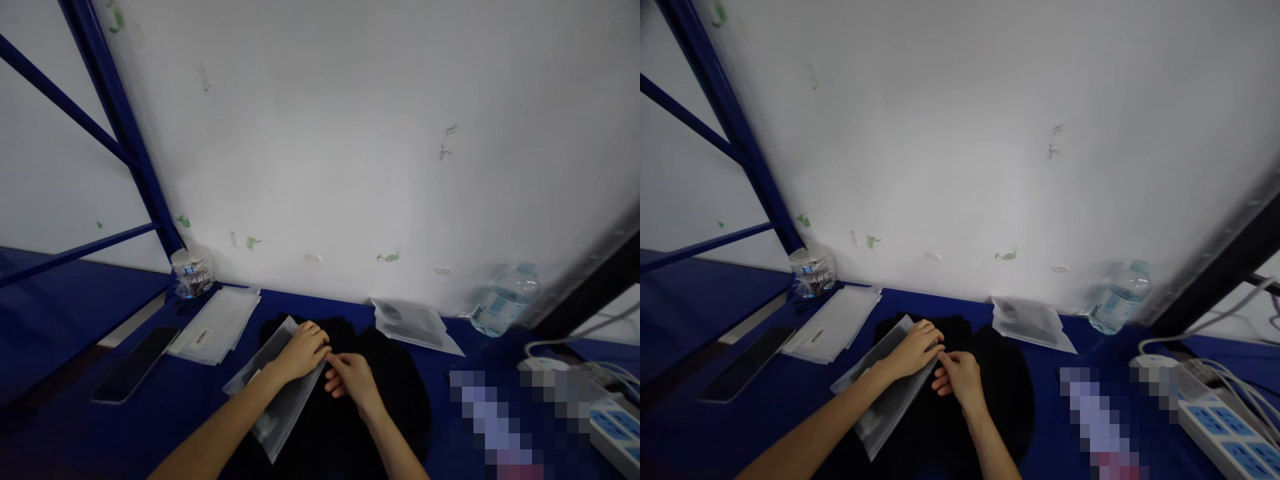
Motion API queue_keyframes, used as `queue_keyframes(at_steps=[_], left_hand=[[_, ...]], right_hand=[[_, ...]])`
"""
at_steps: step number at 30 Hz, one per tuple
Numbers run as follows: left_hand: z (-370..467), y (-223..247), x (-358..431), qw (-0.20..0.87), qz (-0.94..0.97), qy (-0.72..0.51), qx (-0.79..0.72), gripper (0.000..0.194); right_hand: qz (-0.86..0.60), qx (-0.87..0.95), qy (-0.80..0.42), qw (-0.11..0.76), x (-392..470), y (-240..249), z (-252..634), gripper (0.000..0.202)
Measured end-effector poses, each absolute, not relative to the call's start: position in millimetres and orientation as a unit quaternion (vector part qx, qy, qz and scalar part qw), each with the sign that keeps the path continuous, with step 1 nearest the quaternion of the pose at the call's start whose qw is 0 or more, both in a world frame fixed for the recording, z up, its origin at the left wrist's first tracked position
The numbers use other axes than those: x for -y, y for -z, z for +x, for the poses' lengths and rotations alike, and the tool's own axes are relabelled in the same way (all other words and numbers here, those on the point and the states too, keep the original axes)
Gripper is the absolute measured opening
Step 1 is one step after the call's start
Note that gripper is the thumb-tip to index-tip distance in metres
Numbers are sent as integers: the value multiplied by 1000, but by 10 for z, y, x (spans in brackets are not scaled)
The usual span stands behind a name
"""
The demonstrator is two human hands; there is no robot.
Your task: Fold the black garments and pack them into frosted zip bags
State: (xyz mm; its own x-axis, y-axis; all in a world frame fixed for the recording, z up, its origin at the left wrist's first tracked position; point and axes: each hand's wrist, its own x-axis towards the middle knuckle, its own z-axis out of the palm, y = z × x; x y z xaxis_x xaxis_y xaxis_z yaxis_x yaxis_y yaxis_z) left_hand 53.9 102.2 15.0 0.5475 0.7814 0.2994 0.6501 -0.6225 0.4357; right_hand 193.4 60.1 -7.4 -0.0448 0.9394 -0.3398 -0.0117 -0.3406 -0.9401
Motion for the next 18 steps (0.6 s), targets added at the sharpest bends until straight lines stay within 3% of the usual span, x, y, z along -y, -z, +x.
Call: queue_keyframes(at_steps=[18], left_hand=[[450, -45, -1067, 123, 846, -338, -394, 18]], right_hand=[[-568, 446, -586, 367, -561, 19, 1808, 21]])
